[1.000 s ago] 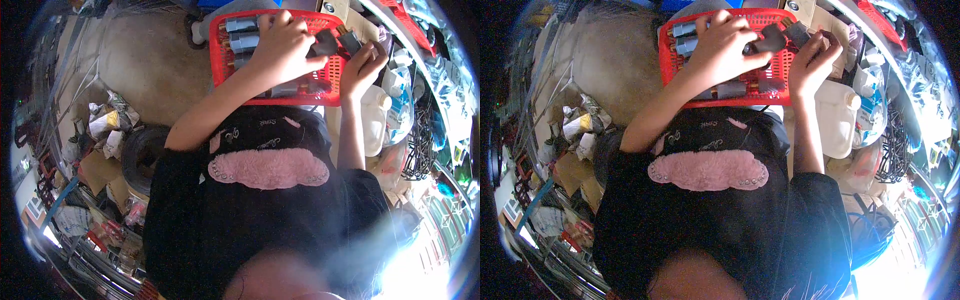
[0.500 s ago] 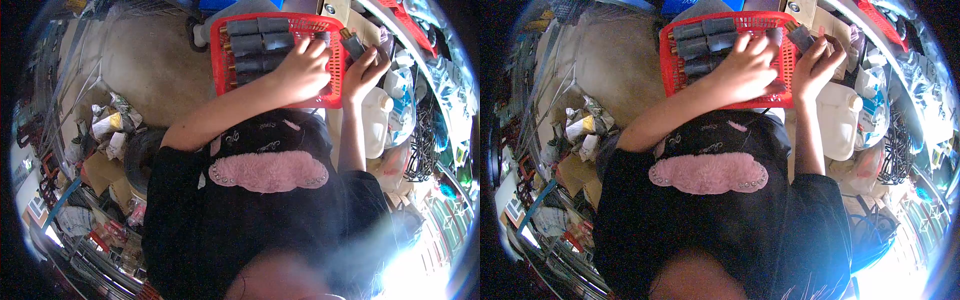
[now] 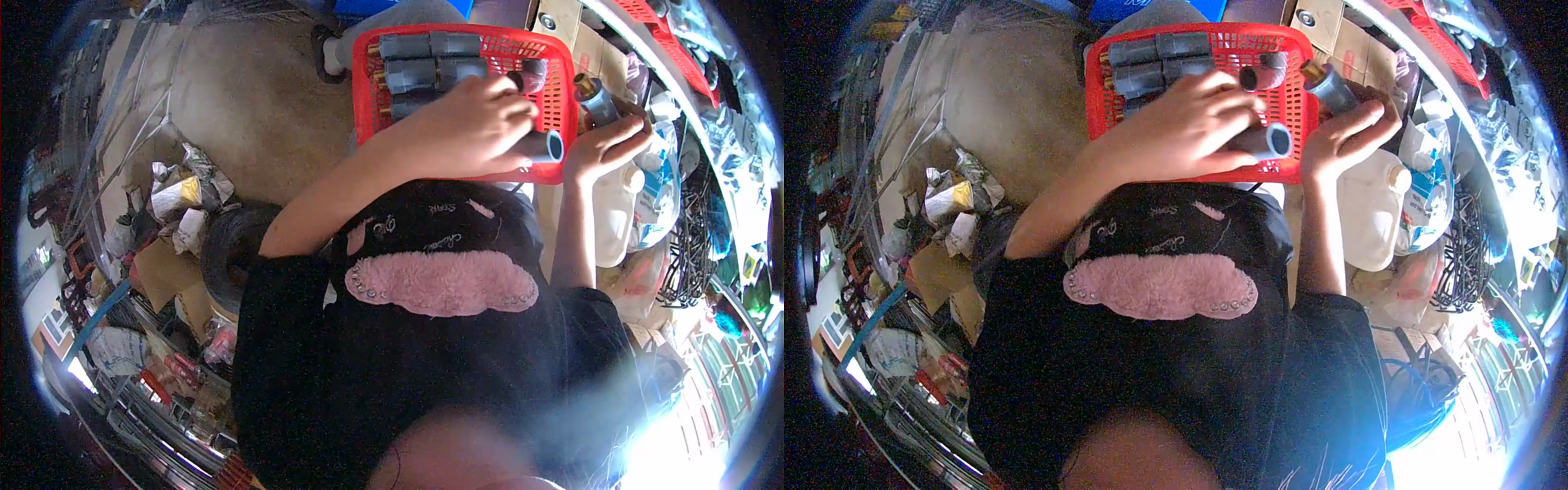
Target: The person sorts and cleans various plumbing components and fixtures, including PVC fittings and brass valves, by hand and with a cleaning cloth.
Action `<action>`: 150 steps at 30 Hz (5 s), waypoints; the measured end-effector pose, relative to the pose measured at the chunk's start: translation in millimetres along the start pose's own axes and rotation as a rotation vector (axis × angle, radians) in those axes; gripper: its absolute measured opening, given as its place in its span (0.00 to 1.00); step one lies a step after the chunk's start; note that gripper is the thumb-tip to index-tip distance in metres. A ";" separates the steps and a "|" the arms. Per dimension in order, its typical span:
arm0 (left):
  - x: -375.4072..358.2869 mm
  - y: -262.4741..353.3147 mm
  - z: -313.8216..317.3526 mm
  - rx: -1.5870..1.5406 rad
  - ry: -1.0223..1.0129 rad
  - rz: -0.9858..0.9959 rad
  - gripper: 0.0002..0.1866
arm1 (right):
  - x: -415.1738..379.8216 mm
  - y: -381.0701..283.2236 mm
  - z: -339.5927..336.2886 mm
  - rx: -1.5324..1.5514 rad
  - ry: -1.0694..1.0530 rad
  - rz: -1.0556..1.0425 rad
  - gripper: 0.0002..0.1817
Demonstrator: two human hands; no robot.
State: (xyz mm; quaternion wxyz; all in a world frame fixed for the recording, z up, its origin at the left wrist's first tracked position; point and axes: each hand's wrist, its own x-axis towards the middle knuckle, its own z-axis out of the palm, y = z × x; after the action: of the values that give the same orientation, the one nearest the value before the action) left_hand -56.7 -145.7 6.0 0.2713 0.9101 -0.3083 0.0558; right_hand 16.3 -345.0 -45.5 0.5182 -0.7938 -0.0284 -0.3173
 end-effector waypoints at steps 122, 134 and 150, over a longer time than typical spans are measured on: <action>-111.6 -44.9 38.0 -0.744 0.664 -0.696 0.57 | 44.2 29.5 2.4 0.901 -0.316 0.840 0.19; -133.8 -23.5 37.0 -0.629 0.626 -0.821 0.49 | 16.5 17.7 2.3 0.249 -0.415 0.335 0.21; -161.7 15.9 -0.1 -0.034 0.566 -1.058 0.50 | -5.4 3.3 56.1 0.604 -0.682 0.428 0.20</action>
State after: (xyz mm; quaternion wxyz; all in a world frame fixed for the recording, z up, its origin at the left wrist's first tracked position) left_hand -196.1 -70.4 -30.1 0.3482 0.8854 0.2699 0.1484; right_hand 39.8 -297.8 -65.7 0.7395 -0.6548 -0.1235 0.0958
